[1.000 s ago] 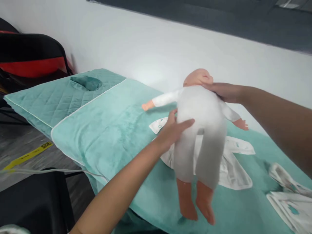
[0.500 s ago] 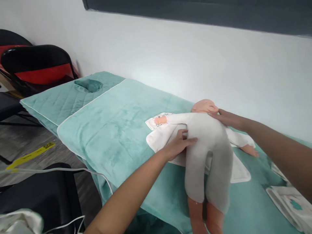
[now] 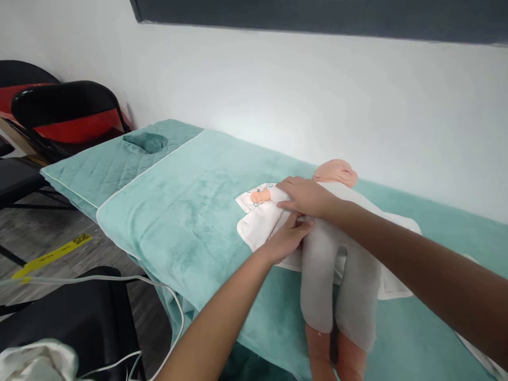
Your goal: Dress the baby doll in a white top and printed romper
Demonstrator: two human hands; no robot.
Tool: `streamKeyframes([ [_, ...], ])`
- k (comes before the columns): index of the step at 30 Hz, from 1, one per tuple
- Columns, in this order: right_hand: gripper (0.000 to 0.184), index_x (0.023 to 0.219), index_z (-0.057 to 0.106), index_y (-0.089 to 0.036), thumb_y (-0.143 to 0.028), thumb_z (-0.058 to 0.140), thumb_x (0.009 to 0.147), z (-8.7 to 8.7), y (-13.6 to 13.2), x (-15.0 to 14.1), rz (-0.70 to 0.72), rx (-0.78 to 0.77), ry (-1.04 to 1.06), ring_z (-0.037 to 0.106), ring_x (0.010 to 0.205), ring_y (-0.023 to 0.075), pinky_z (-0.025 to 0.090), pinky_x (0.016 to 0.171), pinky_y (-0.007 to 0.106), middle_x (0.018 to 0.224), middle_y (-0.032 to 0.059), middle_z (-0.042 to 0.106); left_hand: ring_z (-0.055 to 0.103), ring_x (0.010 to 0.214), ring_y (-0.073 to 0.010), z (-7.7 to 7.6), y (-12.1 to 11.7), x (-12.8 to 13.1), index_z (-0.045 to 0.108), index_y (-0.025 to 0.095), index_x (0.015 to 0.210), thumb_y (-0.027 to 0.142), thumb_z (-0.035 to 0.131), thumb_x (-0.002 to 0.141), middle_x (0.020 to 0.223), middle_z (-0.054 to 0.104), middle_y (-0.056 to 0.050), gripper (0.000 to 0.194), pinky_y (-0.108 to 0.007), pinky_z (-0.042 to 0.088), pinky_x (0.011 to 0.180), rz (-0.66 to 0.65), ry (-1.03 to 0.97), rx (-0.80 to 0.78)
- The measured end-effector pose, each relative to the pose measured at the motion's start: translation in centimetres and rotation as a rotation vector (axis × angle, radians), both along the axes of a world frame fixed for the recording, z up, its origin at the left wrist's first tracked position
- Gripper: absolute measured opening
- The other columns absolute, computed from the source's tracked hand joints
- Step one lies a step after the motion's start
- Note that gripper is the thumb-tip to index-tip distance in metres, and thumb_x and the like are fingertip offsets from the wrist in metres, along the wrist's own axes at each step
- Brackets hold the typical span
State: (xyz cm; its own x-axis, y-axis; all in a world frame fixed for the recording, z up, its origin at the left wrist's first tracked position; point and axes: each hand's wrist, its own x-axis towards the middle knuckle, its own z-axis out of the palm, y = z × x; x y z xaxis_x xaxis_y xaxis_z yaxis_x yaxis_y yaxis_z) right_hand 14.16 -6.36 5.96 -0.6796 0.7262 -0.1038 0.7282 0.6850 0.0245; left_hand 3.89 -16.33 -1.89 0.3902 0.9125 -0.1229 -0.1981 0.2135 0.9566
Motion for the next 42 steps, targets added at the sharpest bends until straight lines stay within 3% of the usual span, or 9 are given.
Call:
streamKeyframes([
  [6, 0.035, 0.121, 0.059, -0.022, -0.040, 0.050, 0.092, -1.0, 1.6, -1.4, 0.005, -0.012, -0.054, 0.061, 0.098, 0.0304, 0.045, 0.078, 0.039, 0.108, 0.0114, 0.067, 0.059, 0.107, -0.0295, 0.2, 1.0, -0.7, 0.060, 0.023, 0.116, 0.049, 0.032, 0.098, 0.114, 0.065, -0.011, 0.042, -0.045, 0.046, 0.091, 0.069, 0.334, 0.395],
  [10, 0.039, 0.128, 0.056, -0.023, -0.039, 0.044, 0.094, -0.3, 1.8, 0.4, -0.048, 0.027, 0.240, 0.057, 0.112, 0.0304, 0.044, 0.092, 0.043, 0.122, 0.0104, 0.064, 0.056, 0.113, -0.0299, 0.0, 2.9, -1.7, 0.062, 0.018, 0.106, 0.030, 0.040, 0.095, 0.116, 0.063, -0.014, 0.027, -0.046, 0.042, 0.100, 0.193, 0.823, 0.752],
  [15, 0.045, 0.132, 0.056, -0.029, -0.048, 0.045, 0.093, 1.4, 0.4, 2.8, -0.023, -0.066, 0.403, 0.054, 0.120, 0.0311, 0.042, 0.099, 0.044, 0.129, 0.0057, 0.063, 0.050, 0.118, -0.0366, -1.2, 5.6, -3.4, 0.058, 0.014, 0.118, 0.023, 0.053, 0.088, 0.125, 0.058, -0.019, 0.032, -0.054, 0.042, 0.095, 0.457, 1.262, 0.778],
  [18, 0.044, 0.125, 0.062, -0.032, -0.056, 0.045, 0.092, 2.1, -0.1, 3.2, -0.028, -0.130, 0.325, 0.056, 0.114, 0.0314, 0.044, 0.092, 0.043, 0.118, 0.0059, 0.066, 0.053, 0.115, -0.0341, -1.6, 6.8, -4.5, 0.059, 0.015, 0.120, 0.022, 0.056, 0.086, 0.120, 0.061, -0.017, 0.034, -0.049, 0.044, 0.094, 0.574, 1.175, 0.684],
  [22, 0.043, 0.112, 0.068, -0.034, -0.063, 0.045, 0.090, 2.0, -0.1, 2.9, -0.011, -0.163, 0.193, 0.059, 0.102, 0.0295, 0.044, 0.082, 0.039, 0.106, 0.0058, 0.067, 0.061, 0.098, -0.0234, -1.5, 7.3, -5.6, 0.066, 0.018, 0.102, 0.017, 0.056, 0.084, 0.103, 0.068, -0.010, 0.021, -0.038, 0.048, 0.088, 0.616, 0.775, 0.485],
  [27, 0.045, 0.105, 0.069, -0.030, -0.063, 0.042, 0.091, 0.8, 0.4, 2.0, -0.013, -0.041, 0.065, 0.059, 0.092, 0.0275, 0.040, 0.075, 0.039, 0.096, 0.0071, 0.066, 0.062, 0.083, -0.0164, -1.0, 6.7, -6.2, 0.066, 0.019, 0.089, 0.025, 0.062, 0.083, 0.090, 0.069, -0.004, 0.010, -0.031, 0.049, 0.080, 0.698, 0.421, 0.325],
  [32, 0.047, 0.093, 0.066, -0.021, -0.061, 0.042, 0.091, -0.3, 0.9, 1.7, -0.093, 0.129, -0.032, 0.058, 0.090, 0.0294, 0.040, 0.075, 0.040, 0.093, 0.0118, 0.066, 0.060, 0.093, -0.0187, -1.1, 5.7, -5.6, 0.063, 0.020, 0.086, 0.019, 0.056, 0.086, 0.095, 0.065, -0.005, 0.007, -0.033, 0.048, 0.085, 0.801, 0.627, 0.554],
  [37, 0.031, 0.096, 0.063, -0.018, -0.045, 0.048, 0.092, -1.3, 0.8, 0.0, -0.142, 0.164, -0.069, 0.058, 0.093, 0.0319, 0.040, 0.078, 0.042, 0.099, 0.0165, 0.067, 0.056, 0.095, -0.0211, -1.5, 5.0, -4.7, 0.063, 0.021, 0.091, 0.018, 0.043, 0.094, 0.096, 0.063, -0.008, 0.021, -0.036, 0.045, 0.086, 0.568, 0.935, 0.965],
  [42, 0.021, 0.105, 0.059, -0.019, -0.031, 0.050, 0.091, -0.9, -0.4, -0.5, -0.139, 0.109, 0.176, 0.058, 0.102, 0.0298, 0.043, 0.084, 0.041, 0.110, 0.0131, 0.066, 0.057, 0.096, -0.0221, -1.4, 5.0, -4.5, 0.062, 0.022, 0.099, 0.022, 0.039, 0.097, 0.100, 0.062, -0.009, 0.022, -0.035, 0.044, 0.083, 0.505, 1.065, 0.989],
])
